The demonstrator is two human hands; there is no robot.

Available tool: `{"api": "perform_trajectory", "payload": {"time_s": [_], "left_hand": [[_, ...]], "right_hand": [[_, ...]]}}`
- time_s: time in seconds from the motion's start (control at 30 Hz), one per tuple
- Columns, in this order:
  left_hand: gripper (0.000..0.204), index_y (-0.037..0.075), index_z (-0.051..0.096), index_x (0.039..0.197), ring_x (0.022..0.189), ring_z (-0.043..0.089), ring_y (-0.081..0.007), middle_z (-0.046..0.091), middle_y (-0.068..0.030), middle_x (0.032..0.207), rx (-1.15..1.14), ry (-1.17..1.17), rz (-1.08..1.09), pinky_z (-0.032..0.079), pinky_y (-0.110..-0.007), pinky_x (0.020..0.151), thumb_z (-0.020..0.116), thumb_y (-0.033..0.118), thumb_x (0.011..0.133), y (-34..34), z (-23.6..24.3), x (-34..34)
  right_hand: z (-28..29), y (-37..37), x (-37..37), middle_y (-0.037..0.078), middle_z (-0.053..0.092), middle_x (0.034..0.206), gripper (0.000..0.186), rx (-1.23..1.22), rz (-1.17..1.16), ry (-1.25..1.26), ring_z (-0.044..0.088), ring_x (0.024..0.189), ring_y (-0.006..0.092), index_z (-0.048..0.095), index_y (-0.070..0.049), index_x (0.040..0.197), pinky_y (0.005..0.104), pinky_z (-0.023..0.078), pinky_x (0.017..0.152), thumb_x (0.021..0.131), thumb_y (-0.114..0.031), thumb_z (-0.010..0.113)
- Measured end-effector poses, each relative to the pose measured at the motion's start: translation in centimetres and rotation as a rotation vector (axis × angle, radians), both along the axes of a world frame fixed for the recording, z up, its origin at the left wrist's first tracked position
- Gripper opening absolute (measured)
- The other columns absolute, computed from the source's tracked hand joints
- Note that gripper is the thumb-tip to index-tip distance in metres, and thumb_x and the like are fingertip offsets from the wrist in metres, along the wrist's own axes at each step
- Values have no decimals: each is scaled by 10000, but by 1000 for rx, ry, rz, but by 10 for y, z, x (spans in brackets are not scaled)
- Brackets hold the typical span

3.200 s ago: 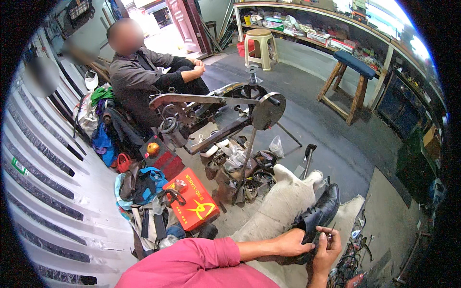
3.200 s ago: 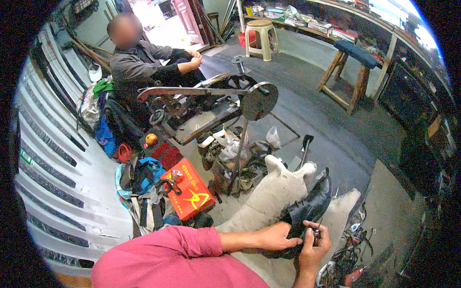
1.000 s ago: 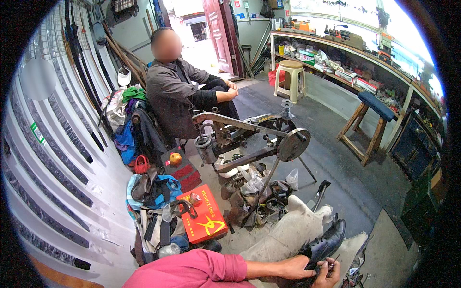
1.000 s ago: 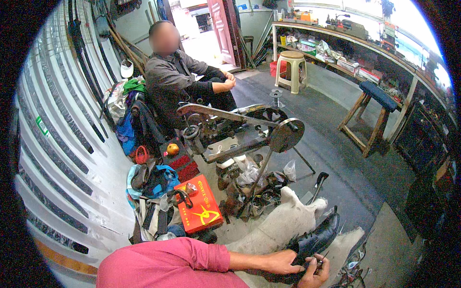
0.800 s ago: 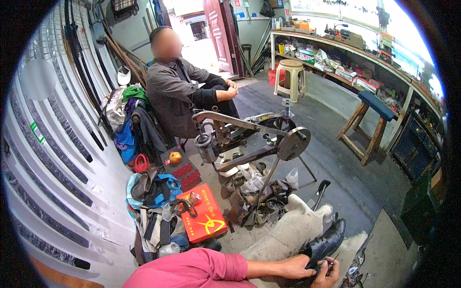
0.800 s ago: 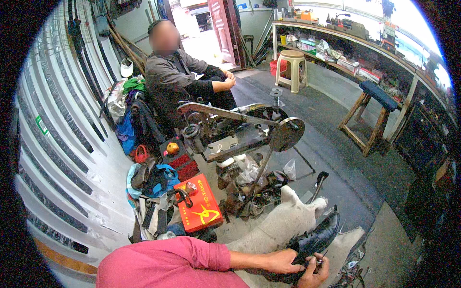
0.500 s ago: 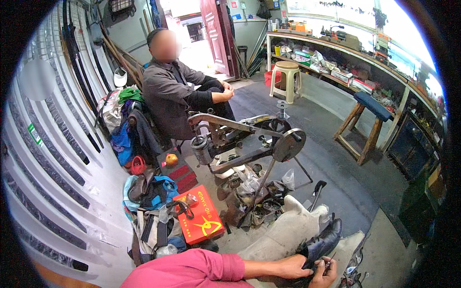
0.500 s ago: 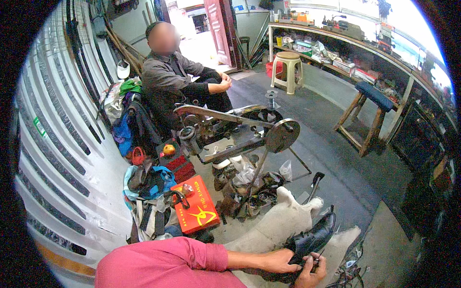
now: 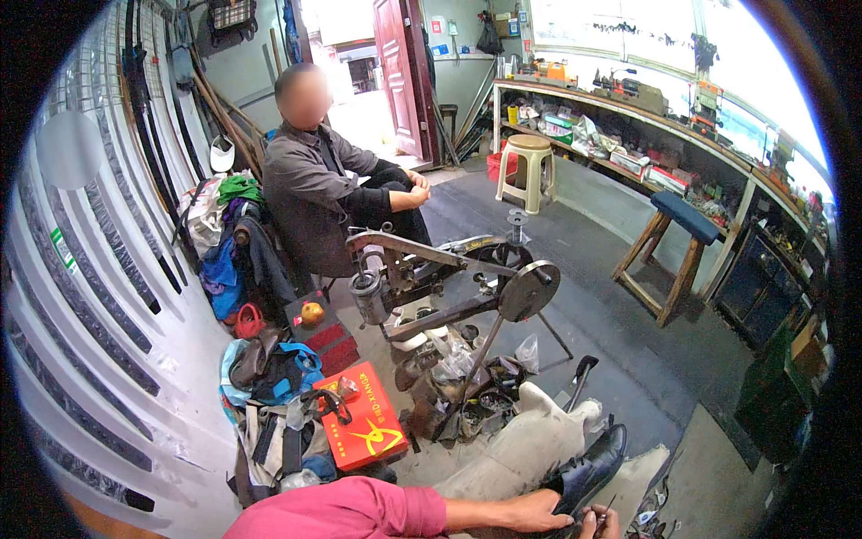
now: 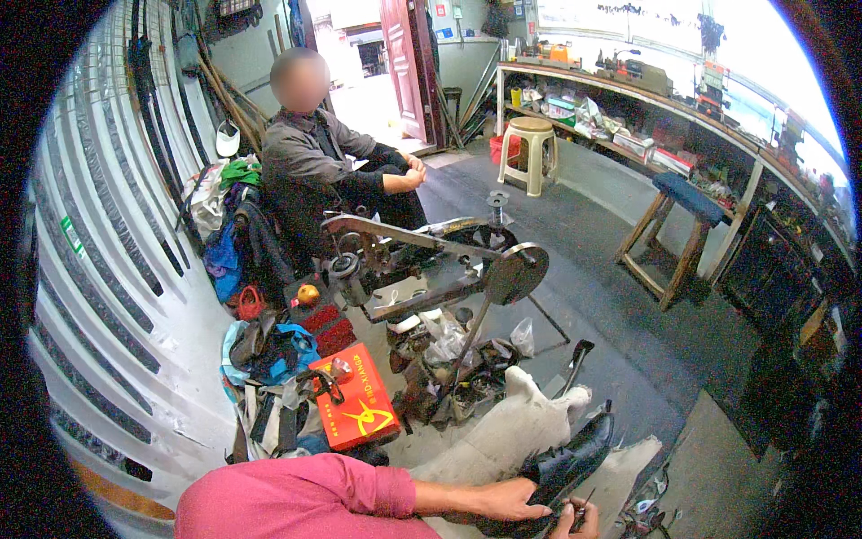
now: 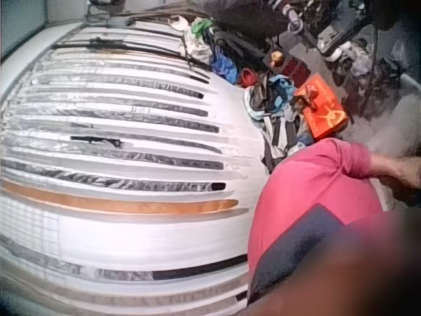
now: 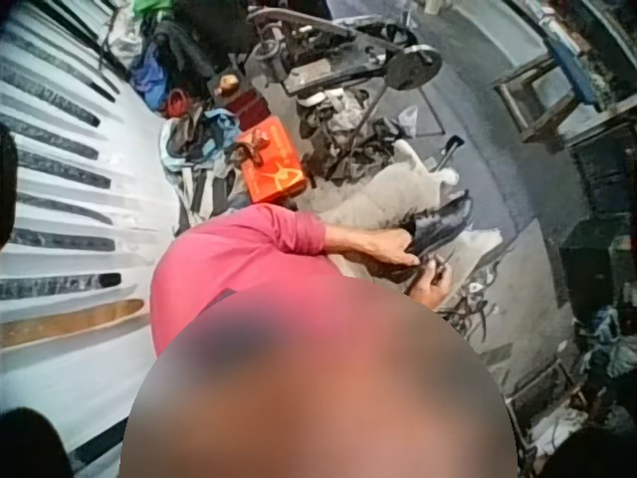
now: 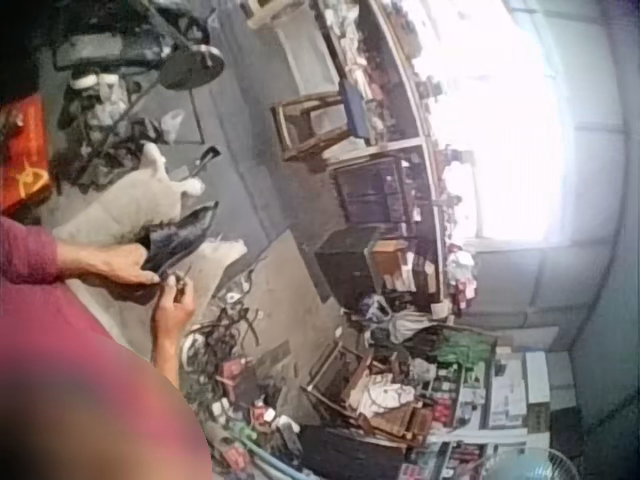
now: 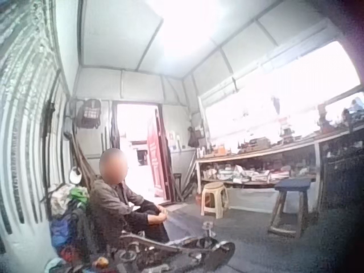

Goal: The person repairs a black leather shoe by repeatedly inserting a needle and pulling thread through the sole and heel area. The shoe is held on a workbench while the person manipulates the needle and thread by hand.

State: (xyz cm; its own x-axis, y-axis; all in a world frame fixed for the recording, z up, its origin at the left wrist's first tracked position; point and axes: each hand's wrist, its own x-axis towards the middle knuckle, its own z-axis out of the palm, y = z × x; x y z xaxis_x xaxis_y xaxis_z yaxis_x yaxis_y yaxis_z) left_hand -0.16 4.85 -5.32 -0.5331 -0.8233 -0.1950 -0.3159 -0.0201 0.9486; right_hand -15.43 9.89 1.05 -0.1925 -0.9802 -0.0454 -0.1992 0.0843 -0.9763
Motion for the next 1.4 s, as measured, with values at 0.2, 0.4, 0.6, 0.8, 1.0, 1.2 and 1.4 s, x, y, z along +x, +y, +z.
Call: {"api": "perform_trajectory", "payload": {"time_s": [0.2,0.4,0.6,0.8,1.0,1.2,1.4], "left_hand": [[479,-52,561,821,594,514,-231,527,-124,632,36,-40,-53,444,-423,579,597,414,926,0,-18,-1],[505,-60,549,804,610,514,-231,512,-147,635,17,21,-16,443,-428,578,588,429,924,3,-33,-3],[524,-80,552,818,627,525,-235,519,-146,648,7,-14,3,447,-426,588,591,432,920,3,-35,-3],[557,-96,548,812,628,537,-243,546,-183,667,-138,142,147,449,-423,591,586,448,924,6,-17,-2],[558,-135,544,825,677,557,-267,563,-254,702,-104,164,123,461,-457,638,609,416,887,-16,22,3],[570,-121,545,788,675,575,-281,584,-233,699,-38,-11,140,457,-456,642,626,438,866,-42,25,-4],[538,-113,545,803,694,587,-273,598,-224,723,0,59,84,462,-454,660,640,415,849,-44,18,-11]], "right_hand": [[19,9,-2,105,664,980,183,66,61,224,599,863,198,620,27,1081,316,488,797,962,-98,558],[25,11,-1,124,683,910,209,77,89,317,614,828,216,641,22,1061,345,495,784,956,-151,589],[23,10,-7,116,681,854,202,63,151,422,614,758,220,653,-5,1037,349,497,725,955,-184,606],[26,11,-8,146,679,851,214,43,150,416,619,738,257,645,-5,1029,374,494,708,958,-204,609],[31,11,-9,163,673,852,226,-20,144,426,607,743,286,641,-6,1037,381,490,716,958,-216,611],[20,4,-12,138,647,793,223,28,121,407,556,693,250,634,9,997,373,474,679,964,-211,611],[7,3,-19,103,624,753,199,-1,109,355,529,679,189,629,18,947,350,462,654,960,-181,623]]}}
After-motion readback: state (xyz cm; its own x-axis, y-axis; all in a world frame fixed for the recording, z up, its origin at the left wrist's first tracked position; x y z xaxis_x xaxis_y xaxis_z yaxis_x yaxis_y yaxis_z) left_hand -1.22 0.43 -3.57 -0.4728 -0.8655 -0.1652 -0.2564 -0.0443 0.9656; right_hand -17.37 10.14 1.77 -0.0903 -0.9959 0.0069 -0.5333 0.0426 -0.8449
